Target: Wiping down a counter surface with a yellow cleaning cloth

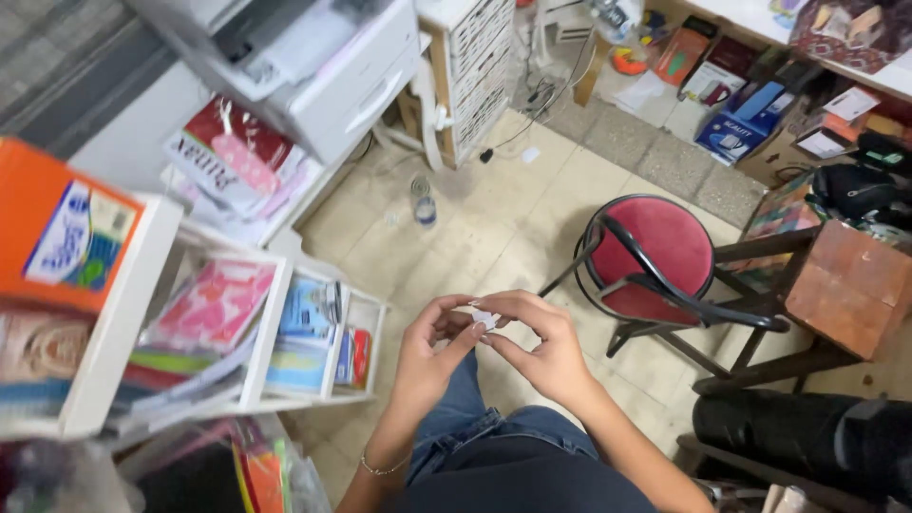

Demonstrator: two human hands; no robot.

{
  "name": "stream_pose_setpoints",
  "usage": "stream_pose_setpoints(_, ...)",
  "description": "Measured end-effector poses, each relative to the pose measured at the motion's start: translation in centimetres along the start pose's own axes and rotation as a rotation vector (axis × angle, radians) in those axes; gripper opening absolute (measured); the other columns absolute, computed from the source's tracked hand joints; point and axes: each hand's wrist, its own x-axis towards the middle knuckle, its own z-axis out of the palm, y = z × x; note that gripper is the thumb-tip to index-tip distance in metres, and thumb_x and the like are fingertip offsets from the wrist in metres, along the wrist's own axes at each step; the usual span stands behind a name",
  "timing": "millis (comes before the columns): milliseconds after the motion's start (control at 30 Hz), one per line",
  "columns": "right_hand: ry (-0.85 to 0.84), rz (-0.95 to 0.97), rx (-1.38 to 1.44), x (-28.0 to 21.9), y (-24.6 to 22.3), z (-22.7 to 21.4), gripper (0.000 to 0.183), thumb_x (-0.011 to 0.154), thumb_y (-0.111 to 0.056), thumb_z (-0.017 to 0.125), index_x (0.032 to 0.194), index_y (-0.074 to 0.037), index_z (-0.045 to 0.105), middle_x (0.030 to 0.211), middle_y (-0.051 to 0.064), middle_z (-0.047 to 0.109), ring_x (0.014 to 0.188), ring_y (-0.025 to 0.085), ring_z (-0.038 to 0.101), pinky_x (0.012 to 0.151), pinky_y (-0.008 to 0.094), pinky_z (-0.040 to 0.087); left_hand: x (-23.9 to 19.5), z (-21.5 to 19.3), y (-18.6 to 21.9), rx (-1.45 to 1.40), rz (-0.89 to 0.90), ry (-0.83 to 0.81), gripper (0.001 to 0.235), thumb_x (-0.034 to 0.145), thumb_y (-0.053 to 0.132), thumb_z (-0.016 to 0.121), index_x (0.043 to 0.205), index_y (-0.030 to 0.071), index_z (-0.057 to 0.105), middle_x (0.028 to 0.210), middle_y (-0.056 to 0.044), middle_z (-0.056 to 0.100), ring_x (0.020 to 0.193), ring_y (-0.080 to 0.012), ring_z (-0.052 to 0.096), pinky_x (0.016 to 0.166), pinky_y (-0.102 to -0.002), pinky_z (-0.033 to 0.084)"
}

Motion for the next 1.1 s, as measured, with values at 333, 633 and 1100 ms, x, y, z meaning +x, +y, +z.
stream_pose_setpoints(333, 0.196, 0.010, -0.266, 17.3, 9.0, -5.0, 0.015, 0.089, -0.015, 0.076, 0.101, -0.007, 0.073, 0.103, 0.010, 0.073, 0.096, 0.022, 0.073, 0.088, 0.032, 0.055, 25.4, 2.6, 3.9, 0.070, -0.058, -0.409, 0.032, 0.090, 0.018, 0.073, 0.120, 0.009, 0.067, 0.099, -0.006, 0.079, 0.088, -0.0119, 0.073, 0.085, -0.025, 0.056)
stream_pose_setpoints(633, 0.326, 0.066, -0.208, 32.3, 19.0, -15.3, 0.025, 0.090, -0.008, 0.074, 0.115, -0.004, 0.072, 0.112, 0.012, 0.074, 0.098, 0.020, 0.069, 0.082, 0.029, 0.056, 46.4, 12.6, 6.4, 0.124, -0.045, -0.465, 0.033, 0.089, 0.021, 0.072, 0.119, 0.008, 0.069, 0.089, -0.003, 0.080, 0.084, -0.0110, 0.073, 0.081, -0.026, 0.057)
stream_pose_setpoints(1100, 0.426, 0.298, -0.010, 53.6, 32.6, -29.7, 0.035, 0.086, 0.009, 0.068, 0.116, -0.008, 0.074, 0.117, 0.011, 0.074, 0.104, 0.016, 0.072, 0.080, 0.023, 0.058, 74.1, 24.3, 3.7, 0.226, -0.161, -0.485, 0.031, 0.089, 0.022, 0.073, 0.117, 0.010, 0.071, 0.095, -0.003, 0.078, 0.084, -0.0098, 0.070, 0.075, -0.024, 0.054)
